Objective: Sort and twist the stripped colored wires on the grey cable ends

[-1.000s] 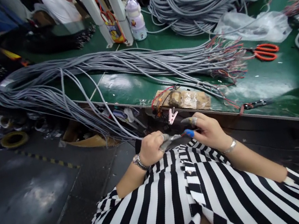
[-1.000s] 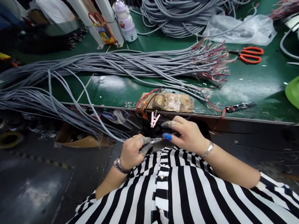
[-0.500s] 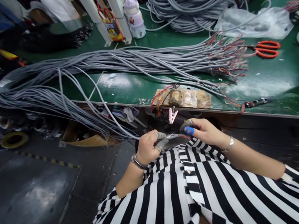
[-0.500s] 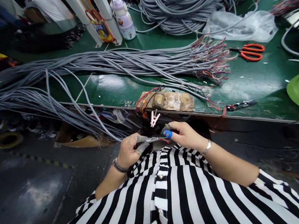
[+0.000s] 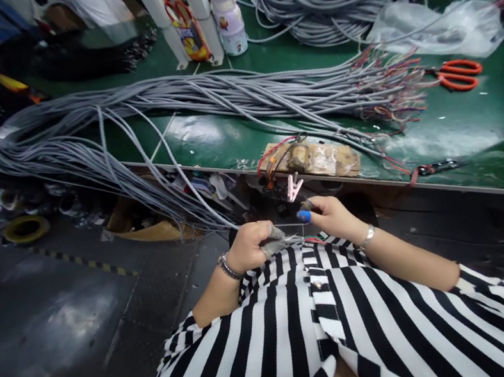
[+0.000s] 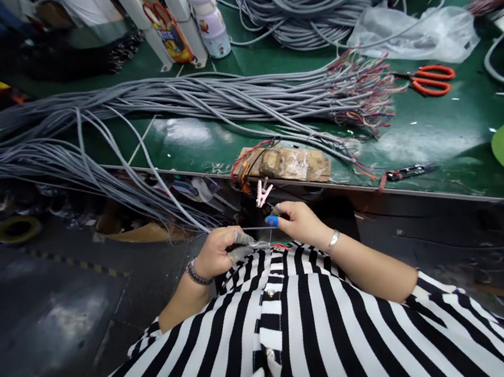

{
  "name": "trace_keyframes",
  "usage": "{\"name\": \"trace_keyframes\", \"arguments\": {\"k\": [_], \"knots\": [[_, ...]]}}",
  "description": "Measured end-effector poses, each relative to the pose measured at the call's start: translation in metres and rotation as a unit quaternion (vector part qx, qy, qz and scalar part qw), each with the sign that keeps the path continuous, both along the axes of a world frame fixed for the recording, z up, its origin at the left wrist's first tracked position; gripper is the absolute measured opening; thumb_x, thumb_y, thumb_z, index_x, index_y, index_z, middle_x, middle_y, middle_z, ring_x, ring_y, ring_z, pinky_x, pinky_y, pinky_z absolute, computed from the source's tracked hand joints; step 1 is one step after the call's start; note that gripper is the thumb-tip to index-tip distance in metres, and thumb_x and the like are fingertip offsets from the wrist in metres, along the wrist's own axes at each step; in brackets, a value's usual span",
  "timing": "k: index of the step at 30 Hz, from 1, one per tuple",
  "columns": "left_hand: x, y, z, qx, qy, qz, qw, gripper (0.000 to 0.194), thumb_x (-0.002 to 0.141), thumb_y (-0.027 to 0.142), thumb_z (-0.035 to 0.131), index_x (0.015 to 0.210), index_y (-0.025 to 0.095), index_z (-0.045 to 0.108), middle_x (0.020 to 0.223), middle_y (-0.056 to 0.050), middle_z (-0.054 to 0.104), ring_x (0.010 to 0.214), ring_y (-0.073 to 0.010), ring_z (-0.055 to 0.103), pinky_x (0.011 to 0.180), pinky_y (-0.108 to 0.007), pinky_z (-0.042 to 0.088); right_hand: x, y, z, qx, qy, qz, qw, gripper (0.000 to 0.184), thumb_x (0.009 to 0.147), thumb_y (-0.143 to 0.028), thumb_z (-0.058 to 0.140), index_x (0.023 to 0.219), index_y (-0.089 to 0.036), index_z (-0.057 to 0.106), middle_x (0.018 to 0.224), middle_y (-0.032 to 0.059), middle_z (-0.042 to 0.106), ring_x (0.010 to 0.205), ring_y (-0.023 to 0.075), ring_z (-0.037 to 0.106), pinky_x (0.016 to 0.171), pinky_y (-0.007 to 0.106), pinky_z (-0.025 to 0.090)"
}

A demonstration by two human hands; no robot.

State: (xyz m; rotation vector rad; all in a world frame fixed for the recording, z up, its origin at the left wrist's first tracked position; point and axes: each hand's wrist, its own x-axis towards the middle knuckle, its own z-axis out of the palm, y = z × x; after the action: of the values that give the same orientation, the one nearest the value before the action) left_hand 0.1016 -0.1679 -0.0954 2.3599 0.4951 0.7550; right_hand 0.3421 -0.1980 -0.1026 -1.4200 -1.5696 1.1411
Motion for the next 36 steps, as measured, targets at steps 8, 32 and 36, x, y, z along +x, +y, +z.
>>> {"name": "trace_keyframes", "arguments": {"k": [8, 32, 36], "knots": [[0.001, 0.003, -0.006, 0.002, 0.020, 0.006, 1.000, 0.023, 0.088, 0.036, 0.059, 0.082, 0.015, 0.065, 0.066, -0.003, 0.063, 0.060, -0.0114, 0.058, 0.060, -0.021, 0.043, 0.017, -0.011, 0.010, -0.121, 0.034, 0.154, 0.980, 0.056, 0.075, -0.066, 0.059, 0.075, -0.011, 0.067, 0.063, 0.0031, 0.061, 0.056, 0.0118, 0.049, 0.052, 0.024, 0.039], [0.011, -0.005, -0.014, -0.120, 0.057, 0.059, 0.989, 0.024, 0.090, 0.033, 0.055, 0.098, 0.016, 0.070, 0.080, -0.005, 0.071, 0.072, -0.0143, 0.065, 0.069, -0.024, 0.048, -0.023, -0.013, -0.009, -0.252, 0.380, -0.171, 0.873, 0.042, 0.060, -0.044, 0.081, 0.071, -0.019, 0.050, 0.053, -0.0083, 0.042, 0.040, 0.0017, 0.021, 0.038, 0.018, 0.010], [0.001, -0.008, -0.018, -0.344, -0.076, 0.111, 0.929, 0.031, 0.088, 0.040, 0.060, 0.092, 0.011, 0.069, 0.064, -0.003, 0.064, 0.057, -0.0105, 0.057, 0.059, -0.022, 0.046, -0.007, -0.016, -0.004, -0.082, 0.308, -0.182, 0.930, 0.032, 0.076, -0.049, 0.069, 0.076, -0.018, 0.059, 0.058, -0.0037, 0.050, 0.041, 0.0048, 0.032, 0.037, 0.019, 0.024]]}}
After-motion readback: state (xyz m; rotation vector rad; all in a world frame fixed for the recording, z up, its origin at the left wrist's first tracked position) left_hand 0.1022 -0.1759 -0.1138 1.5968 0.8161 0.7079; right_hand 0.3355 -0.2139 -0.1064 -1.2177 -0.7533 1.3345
